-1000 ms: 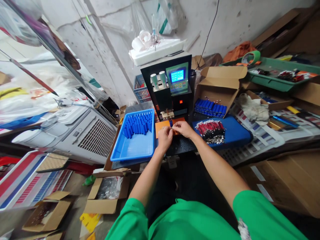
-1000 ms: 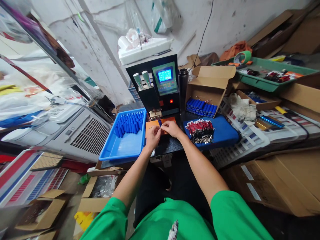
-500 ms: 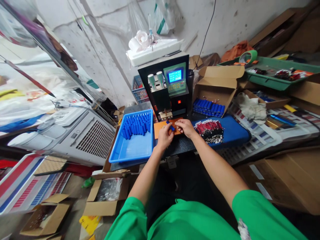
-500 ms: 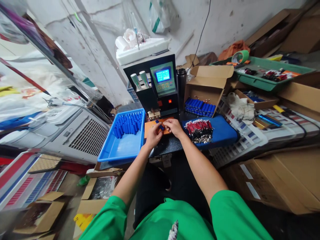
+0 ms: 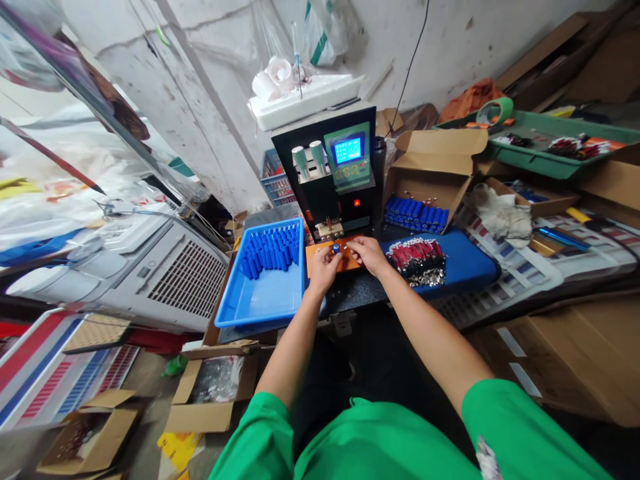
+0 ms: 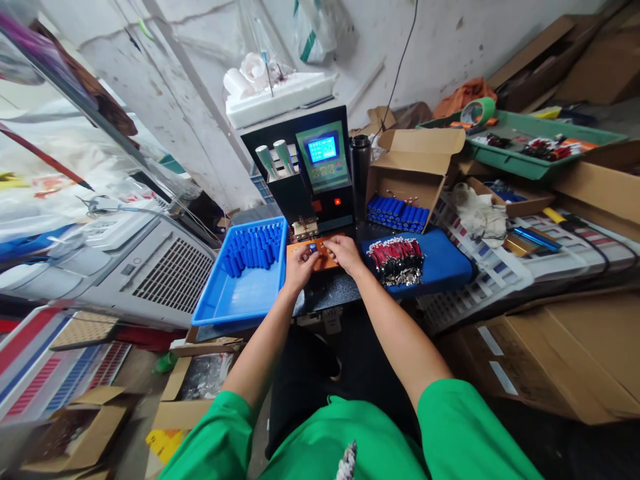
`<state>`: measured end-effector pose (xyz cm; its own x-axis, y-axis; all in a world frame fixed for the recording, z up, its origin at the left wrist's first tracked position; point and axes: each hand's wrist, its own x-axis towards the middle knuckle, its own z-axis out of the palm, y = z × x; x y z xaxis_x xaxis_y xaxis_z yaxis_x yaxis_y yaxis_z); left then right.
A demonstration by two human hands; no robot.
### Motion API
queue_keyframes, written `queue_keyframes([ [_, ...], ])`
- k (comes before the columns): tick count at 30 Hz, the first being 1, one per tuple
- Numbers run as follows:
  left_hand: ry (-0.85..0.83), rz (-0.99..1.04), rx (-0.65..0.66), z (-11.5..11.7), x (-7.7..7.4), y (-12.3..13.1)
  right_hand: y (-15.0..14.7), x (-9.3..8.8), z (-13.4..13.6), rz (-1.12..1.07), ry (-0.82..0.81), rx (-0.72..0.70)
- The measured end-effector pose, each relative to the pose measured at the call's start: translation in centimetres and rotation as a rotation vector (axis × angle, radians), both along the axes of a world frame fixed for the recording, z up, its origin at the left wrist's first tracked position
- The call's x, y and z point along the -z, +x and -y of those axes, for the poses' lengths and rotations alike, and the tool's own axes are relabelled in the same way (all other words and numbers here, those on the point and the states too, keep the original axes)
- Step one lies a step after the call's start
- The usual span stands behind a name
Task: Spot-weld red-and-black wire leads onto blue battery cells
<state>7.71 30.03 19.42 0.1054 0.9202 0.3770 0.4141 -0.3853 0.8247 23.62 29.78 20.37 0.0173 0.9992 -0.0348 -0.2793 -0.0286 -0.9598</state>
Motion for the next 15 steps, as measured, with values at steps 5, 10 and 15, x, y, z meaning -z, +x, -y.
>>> queue_keyframes([
  [5,-0.028,0.050,0.019,0.0,-0.3,0.0,-0.3,-0.1,-0.3,0.013,-0.036,0.020],
  [10,-0.093,0.137,0.069,0.3,-0.2,0.2,-0.8,-0.6,-0.4,0.012,-0.062,0.053],
  [15,-0.104,0.083,0.036,0.3,0.2,0.4,-1.5,-1.4,-0.3,0.003,-0.030,0.062],
])
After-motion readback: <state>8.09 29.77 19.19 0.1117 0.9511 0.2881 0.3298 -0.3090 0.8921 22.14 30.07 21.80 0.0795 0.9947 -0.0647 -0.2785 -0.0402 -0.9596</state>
